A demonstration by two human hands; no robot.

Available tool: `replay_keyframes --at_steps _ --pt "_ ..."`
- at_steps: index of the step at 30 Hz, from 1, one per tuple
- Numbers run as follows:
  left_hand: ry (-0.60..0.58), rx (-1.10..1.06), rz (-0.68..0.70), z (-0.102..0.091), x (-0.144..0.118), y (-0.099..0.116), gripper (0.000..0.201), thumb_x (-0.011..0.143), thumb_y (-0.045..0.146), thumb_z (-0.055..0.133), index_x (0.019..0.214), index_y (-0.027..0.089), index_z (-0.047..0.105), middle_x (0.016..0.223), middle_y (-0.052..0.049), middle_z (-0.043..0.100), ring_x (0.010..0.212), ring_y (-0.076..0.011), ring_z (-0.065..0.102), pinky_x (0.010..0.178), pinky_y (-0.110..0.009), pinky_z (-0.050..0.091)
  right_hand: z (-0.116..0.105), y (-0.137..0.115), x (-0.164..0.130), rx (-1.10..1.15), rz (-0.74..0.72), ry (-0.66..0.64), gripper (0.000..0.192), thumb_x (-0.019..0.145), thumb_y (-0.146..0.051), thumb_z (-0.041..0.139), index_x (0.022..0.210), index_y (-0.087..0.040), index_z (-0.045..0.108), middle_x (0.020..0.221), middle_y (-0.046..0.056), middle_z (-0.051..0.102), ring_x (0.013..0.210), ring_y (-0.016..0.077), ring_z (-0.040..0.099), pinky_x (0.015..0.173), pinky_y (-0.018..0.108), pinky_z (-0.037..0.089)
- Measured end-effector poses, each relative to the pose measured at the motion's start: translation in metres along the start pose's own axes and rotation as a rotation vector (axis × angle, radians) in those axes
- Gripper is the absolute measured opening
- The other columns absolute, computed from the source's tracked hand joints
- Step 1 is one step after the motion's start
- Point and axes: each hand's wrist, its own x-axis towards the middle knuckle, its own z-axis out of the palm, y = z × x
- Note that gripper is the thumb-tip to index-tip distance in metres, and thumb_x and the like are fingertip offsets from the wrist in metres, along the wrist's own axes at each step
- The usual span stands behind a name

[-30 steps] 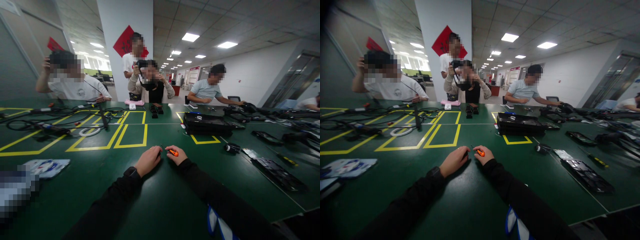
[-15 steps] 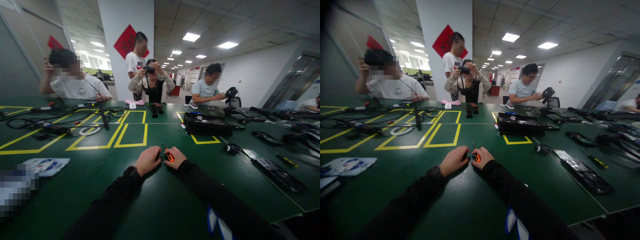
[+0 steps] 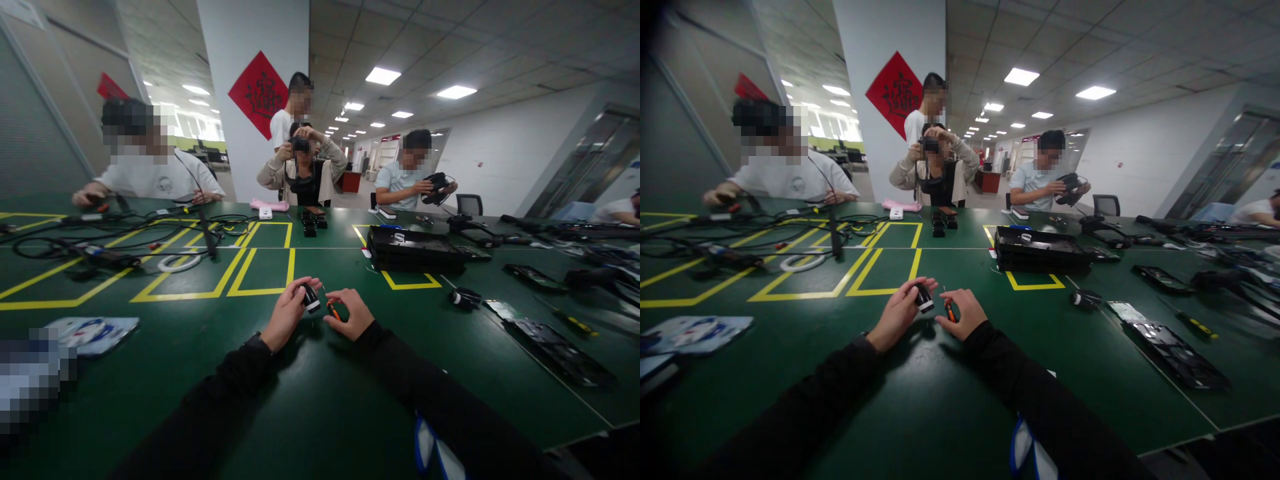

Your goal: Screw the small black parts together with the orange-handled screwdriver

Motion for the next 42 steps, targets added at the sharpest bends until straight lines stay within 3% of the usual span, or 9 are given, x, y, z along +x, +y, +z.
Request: replay_keyframes --at_steps 7,10,15,19,24,29,34,39,42 --pt "-0.078 -0.121 -0.030 0.014 -0.007 -0.001 0.024 0.080 0.033 0.048 0.099 0.019 0.047 0.120 -0.010 0.048 0.112 -0.0194 0.044 0.094 -0.036 0.034 0.010 -0.001 -0.003 0.238 0.041 0.009 0.048 0.071 -0.027 0.058 0.116 -0.019 0.043 0.095 0.005 0.058 0.083 0.0174 0.054 0.073 0.030 0.041" --pt "-0.067 0.050 0.033 0.010 -0.004 -0.001 0.026 0.081 0.033 0.046 0.102 0.019 0.045 0.120 -0.009 0.048 0.112 -0.0175 0.043 0.096 -0.034 0.031 0.010 0.003 -0.001 0.288 0.067 0.057 0.040 0.074 -0.024 0.053 0.113 -0.019 0.046 0.099 0.006 0.057 0.081 0.0153 0.055 0.066 0.026 0.043" --pt "0.149 0.536 0.046 -0.011 0.003 -0.008 0.036 0.077 0.043 0.048 0.102 0.017 0.046 0.102 -0.007 0.055 0.094 -0.0159 0.052 0.082 -0.029 0.039 0.004 0.018 0.004 0.171 0.220 0.156 0.033 0.074 -0.022 0.049 0.106 -0.016 0.052 0.096 0.006 0.058 0.079 0.0152 0.054 0.065 0.026 0.044" --pt "-0.041 0.990 -0.077 -0.024 0.002 -0.011 0.038 0.067 0.054 0.053 0.072 0.016 0.055 0.068 -0.001 0.056 0.065 -0.0146 0.052 0.060 -0.025 0.038 0.004 0.043 0.003 0.006 0.398 0.227 0.029 0.065 -0.018 0.054 0.093 -0.015 0.054 0.086 0.005 0.058 0.077 0.0154 0.053 0.070 0.029 0.044" --pt "-0.190 1.188 -0.053 -0.024 -0.002 -0.011 0.041 0.058 0.058 0.058 0.065 0.018 0.056 0.065 0.000 0.056 0.063 -0.0143 0.051 0.053 -0.023 0.032 0.007 0.059 -0.001 -0.117 0.467 0.185 0.029 0.059 -0.023 0.060 0.087 -0.016 0.055 0.083 0.004 0.057 0.080 0.0175 0.052 0.074 0.033 0.043" --pt "-0.182 1.297 -0.044 -0.021 -0.005 -0.007 0.041 0.063 0.059 0.054 0.070 0.018 0.056 0.067 -0.001 0.057 0.062 -0.0142 0.051 0.053 -0.023 0.031 0.006 0.052 0.001 -0.060 0.412 0.203 0.041 0.063 -0.026 0.058 0.103 -0.016 0.052 0.098 0.007 0.055 0.089 0.0188 0.051 0.080 0.034 0.041" --pt "-0.125 1.573 0.053 -0.014 -0.011 0.003 0.052 0.069 0.065 0.041 0.074 0.016 0.056 0.071 -0.007 0.058 0.068 -0.0195 0.054 0.062 -0.028 0.035 0.002 0.051 0.003 -0.043 0.352 0.197 0.036 0.075 -0.023 0.044 0.111 -0.021 0.051 0.114 0.006 0.050 0.101 0.0196 0.047 0.086 0.037 0.037" --pt "-0.236 1.758 0.004 0.000 -0.018 0.002 0.051 0.082 0.054 0.028 0.076 0.014 0.058 0.076 -0.012 0.060 0.074 -0.0239 0.057 0.067 -0.033 0.038 -0.002 0.049 0.002 -0.145 0.214 0.056 0.037 0.074 -0.014 0.045 0.109 -0.022 0.056 0.113 0.005 0.051 0.105 0.0183 0.045 0.091 0.035 0.033" --pt "-0.312 1.777 0.012 0.006 -0.019 0.001 0.042 0.086 0.041 0.026 0.082 0.014 0.058 0.078 -0.012 0.060 0.074 -0.0230 0.058 0.066 -0.033 0.039 -0.005 0.040 -0.001 -0.249 0.264 -0.005 0.033 0.073 -0.020 0.050 0.105 -0.025 0.059 0.100 0.005 0.052 0.091 0.0173 0.049 0.081 0.030 0.039"
